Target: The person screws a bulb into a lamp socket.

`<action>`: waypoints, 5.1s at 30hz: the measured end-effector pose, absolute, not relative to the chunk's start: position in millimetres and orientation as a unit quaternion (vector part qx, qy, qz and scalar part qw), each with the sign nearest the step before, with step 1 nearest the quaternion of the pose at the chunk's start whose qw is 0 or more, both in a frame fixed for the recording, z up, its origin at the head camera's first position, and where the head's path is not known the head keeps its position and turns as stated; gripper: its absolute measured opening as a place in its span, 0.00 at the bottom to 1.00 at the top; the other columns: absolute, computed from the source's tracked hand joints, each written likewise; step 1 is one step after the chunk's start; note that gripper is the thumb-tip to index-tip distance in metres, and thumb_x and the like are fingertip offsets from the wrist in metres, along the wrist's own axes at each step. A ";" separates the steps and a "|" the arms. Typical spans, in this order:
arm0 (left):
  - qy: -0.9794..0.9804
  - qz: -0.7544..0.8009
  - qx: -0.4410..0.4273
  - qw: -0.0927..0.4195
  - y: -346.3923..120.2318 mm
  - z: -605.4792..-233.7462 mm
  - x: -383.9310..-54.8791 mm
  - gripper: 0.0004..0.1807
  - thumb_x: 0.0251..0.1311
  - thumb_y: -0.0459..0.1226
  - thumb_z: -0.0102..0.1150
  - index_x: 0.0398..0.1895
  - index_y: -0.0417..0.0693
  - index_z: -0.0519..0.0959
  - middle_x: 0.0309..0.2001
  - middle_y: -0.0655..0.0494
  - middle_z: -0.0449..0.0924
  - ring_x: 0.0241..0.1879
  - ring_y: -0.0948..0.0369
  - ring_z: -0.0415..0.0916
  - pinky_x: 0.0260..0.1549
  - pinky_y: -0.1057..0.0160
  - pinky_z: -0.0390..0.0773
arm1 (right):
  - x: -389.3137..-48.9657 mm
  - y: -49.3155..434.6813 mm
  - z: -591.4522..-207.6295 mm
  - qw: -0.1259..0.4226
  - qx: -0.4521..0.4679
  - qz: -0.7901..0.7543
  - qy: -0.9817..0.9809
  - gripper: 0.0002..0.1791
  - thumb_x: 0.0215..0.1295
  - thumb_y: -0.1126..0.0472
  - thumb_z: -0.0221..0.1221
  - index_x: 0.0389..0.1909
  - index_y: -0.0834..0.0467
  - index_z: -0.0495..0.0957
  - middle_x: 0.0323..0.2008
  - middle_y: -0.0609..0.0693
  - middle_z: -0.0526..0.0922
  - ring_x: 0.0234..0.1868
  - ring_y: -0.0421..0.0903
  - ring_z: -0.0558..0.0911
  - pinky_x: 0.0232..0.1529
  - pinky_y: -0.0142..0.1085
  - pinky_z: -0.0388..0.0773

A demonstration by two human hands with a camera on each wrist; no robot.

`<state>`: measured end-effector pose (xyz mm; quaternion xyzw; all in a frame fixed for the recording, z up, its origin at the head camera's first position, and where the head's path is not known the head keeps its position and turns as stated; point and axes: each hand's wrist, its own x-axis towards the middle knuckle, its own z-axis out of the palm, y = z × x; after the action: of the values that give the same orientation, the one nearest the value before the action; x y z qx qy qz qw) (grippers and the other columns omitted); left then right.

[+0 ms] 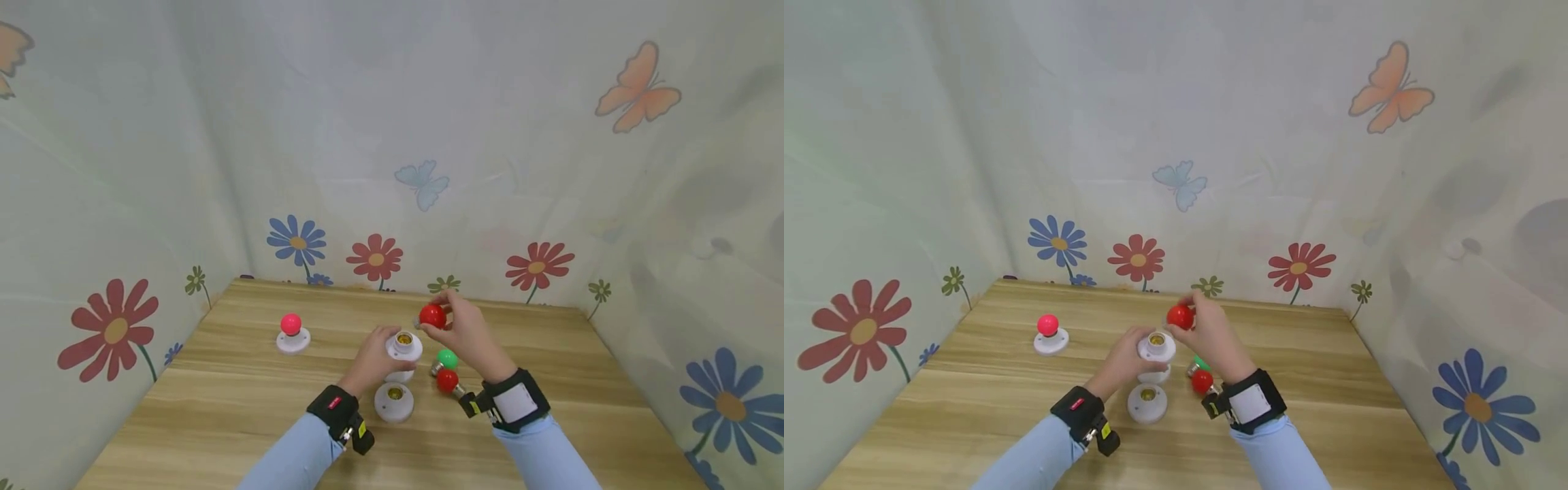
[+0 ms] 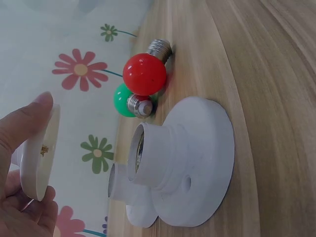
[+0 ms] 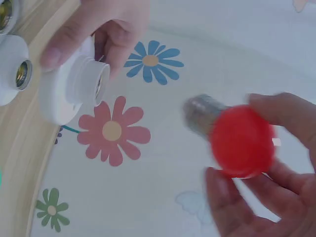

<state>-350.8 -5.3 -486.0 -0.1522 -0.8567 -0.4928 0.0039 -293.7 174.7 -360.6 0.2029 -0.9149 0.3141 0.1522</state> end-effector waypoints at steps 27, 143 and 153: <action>-0.838 -0.514 -0.184 0.024 -8.1 -487.8 -344.9 0.37 0.47 0.47 0.75 0.61 0.49 0.70 0.54 0.55 0.72 0.53 0.55 0.73 0.55 0.51 0.76 | -335.2 146.3 -430.9 0.188 0.220 0.319 -0.902 0.26 0.53 0.56 0.71 0.54 0.58 0.79 0.47 0.53 0.83 0.44 0.47 0.83 0.44 0.40 0.84; -0.841 -0.504 -0.198 0.014 -5.0 -496.7 -343.3 0.36 0.48 0.46 0.74 0.61 0.53 0.70 0.55 0.55 0.73 0.55 0.54 0.73 0.55 0.48 0.77 | -332.2 151.8 -392.2 0.049 0.229 0.213 -0.948 0.22 0.49 0.62 0.73 0.46 0.59 0.78 0.39 0.52 0.83 0.37 0.47 0.79 0.43 0.40 0.84; -0.840 -0.507 -0.194 0.014 -3.9 -494.9 -342.0 0.37 0.48 0.47 0.74 0.61 0.50 0.70 0.55 0.54 0.73 0.55 0.54 0.73 0.57 0.47 0.75 | -332.1 158.5 -386.5 0.021 0.277 0.232 -0.932 0.23 0.50 0.72 0.70 0.50 0.60 0.79 0.45 0.54 0.83 0.44 0.50 0.80 0.48 0.45 0.82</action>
<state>-342.0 -3.9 -494.9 -0.1941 -0.8399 -0.5067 0.0140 -332.1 158.5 -386.5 0.2769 -0.9321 0.2325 0.0206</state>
